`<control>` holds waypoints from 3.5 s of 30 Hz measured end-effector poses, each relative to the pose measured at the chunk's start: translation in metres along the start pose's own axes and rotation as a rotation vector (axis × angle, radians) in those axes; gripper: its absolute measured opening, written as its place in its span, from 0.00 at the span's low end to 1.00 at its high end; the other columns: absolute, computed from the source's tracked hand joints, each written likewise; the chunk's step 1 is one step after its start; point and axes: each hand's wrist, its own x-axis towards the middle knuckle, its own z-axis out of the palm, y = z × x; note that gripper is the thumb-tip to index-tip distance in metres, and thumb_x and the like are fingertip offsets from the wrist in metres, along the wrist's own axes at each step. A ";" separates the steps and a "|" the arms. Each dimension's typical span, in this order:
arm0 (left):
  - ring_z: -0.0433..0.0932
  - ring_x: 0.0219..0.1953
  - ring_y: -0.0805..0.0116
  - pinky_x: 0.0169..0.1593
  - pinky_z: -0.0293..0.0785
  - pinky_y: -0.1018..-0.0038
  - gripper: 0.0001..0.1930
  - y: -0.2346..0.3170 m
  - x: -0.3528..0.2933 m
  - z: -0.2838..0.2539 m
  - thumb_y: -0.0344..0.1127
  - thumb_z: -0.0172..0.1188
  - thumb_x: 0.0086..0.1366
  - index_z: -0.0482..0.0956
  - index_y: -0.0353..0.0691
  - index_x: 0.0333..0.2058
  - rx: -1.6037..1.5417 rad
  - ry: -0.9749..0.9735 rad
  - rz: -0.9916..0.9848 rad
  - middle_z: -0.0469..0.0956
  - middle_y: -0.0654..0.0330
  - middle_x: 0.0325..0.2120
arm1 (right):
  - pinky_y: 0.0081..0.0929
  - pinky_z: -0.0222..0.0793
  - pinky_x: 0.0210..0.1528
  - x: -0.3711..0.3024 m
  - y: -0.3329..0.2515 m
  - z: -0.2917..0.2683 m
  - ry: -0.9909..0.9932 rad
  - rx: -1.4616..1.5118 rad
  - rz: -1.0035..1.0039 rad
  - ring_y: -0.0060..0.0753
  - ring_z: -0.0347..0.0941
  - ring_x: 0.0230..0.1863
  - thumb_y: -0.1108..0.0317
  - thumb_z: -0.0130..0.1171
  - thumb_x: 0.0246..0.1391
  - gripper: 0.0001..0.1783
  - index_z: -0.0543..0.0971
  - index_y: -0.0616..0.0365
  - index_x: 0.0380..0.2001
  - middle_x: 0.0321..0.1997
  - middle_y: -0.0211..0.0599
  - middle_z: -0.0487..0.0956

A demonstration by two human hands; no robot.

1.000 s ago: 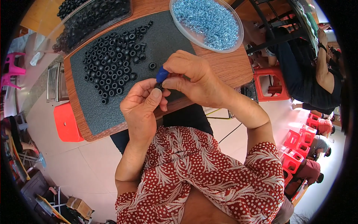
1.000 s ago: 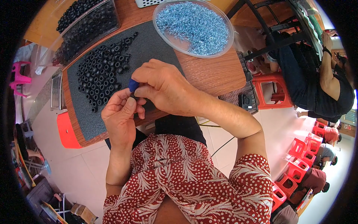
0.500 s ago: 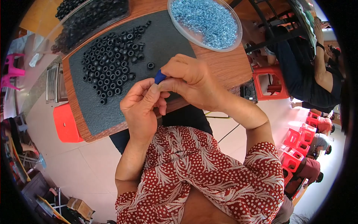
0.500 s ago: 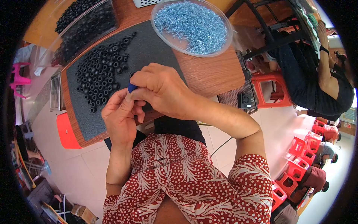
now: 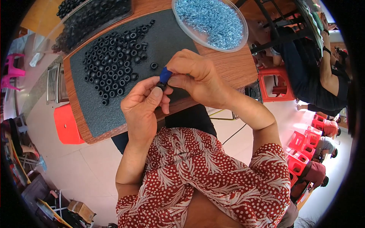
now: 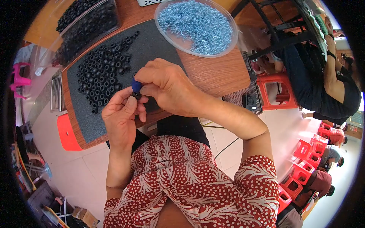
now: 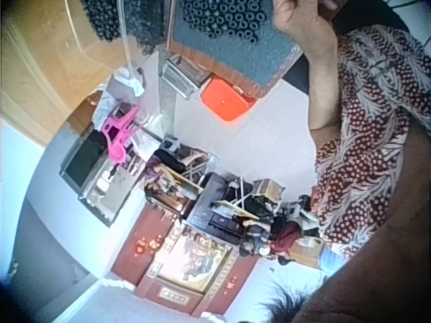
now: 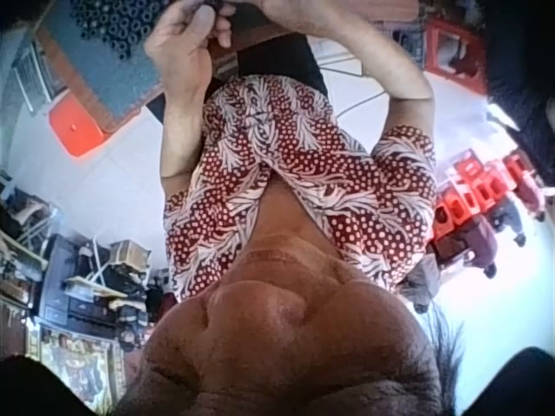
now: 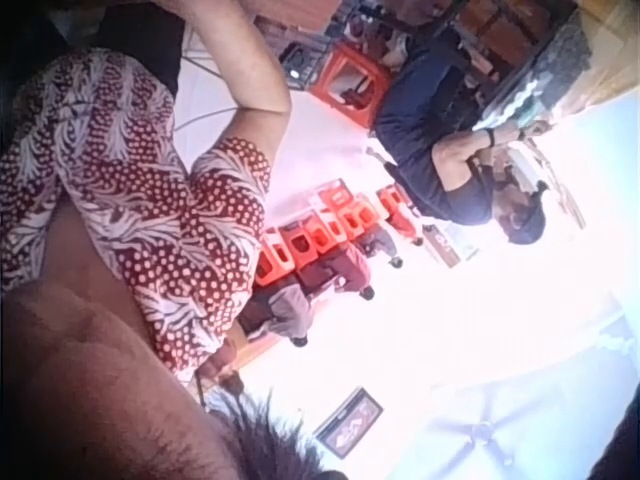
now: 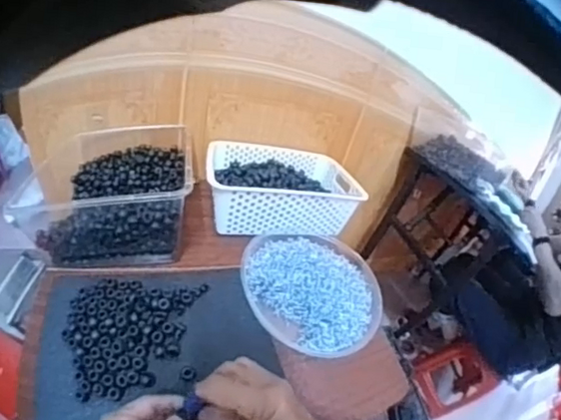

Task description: The person assembles small plastic rings and plastic caps by hand on a work surface, taking the components from a container.

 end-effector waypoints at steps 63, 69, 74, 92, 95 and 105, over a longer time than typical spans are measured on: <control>0.74 0.23 0.75 0.23 0.73 0.82 0.09 -0.007 -0.004 0.006 0.28 0.52 0.63 0.71 0.28 0.40 0.099 0.044 -0.059 0.77 0.54 0.27 | 0.26 0.65 0.29 -0.014 0.007 0.005 0.026 -0.174 -0.143 0.36 0.68 0.30 0.80 0.62 0.37 0.09 0.74 0.63 0.26 0.31 0.37 0.75; 0.75 0.22 0.74 0.23 0.73 0.81 0.10 -0.009 -0.003 0.005 0.28 0.53 0.63 0.71 0.27 0.40 0.068 0.038 -0.042 0.77 0.54 0.26 | 0.26 0.65 0.31 -0.014 0.008 0.006 0.052 -0.136 -0.034 0.34 0.68 0.32 0.80 0.62 0.37 0.09 0.75 0.61 0.26 0.30 0.35 0.75; 0.75 0.23 0.73 0.23 0.73 0.80 0.10 -0.006 -0.001 0.008 0.28 0.53 0.63 0.71 0.27 0.40 0.051 0.029 -0.059 0.77 0.54 0.26 | 0.28 0.64 0.32 -0.012 0.010 0.011 0.104 -0.096 -0.079 0.36 0.67 0.32 0.80 0.61 0.36 0.09 0.73 0.61 0.25 0.29 0.35 0.73; 0.74 0.18 0.76 0.18 0.71 0.81 0.08 -0.006 0.000 0.008 0.28 0.54 0.62 0.74 0.28 0.35 -0.035 0.019 -0.104 0.77 0.56 0.23 | 0.31 0.64 0.34 -0.027 0.005 0.021 0.232 -0.082 -0.124 0.41 0.67 0.34 0.81 0.58 0.39 0.10 0.74 0.62 0.29 0.33 0.40 0.74; 0.73 0.17 0.76 0.18 0.70 0.81 0.08 -0.006 0.001 0.005 0.28 0.54 0.61 0.74 0.28 0.34 -0.070 0.038 -0.106 0.77 0.55 0.22 | 0.31 0.64 0.34 -0.026 0.005 0.015 0.174 -0.132 -0.168 0.39 0.67 0.34 0.78 0.61 0.40 0.11 0.75 0.63 0.32 0.36 0.40 0.75; 0.75 0.22 0.75 0.27 0.73 0.81 0.06 0.001 0.002 0.014 0.27 0.54 0.60 0.75 0.28 0.32 -0.040 0.140 -0.065 0.76 0.58 0.22 | 0.34 0.63 0.32 -0.009 0.002 0.009 -0.083 -0.456 -0.223 0.42 0.67 0.32 0.67 0.68 0.31 0.20 0.73 0.66 0.29 0.30 0.43 0.72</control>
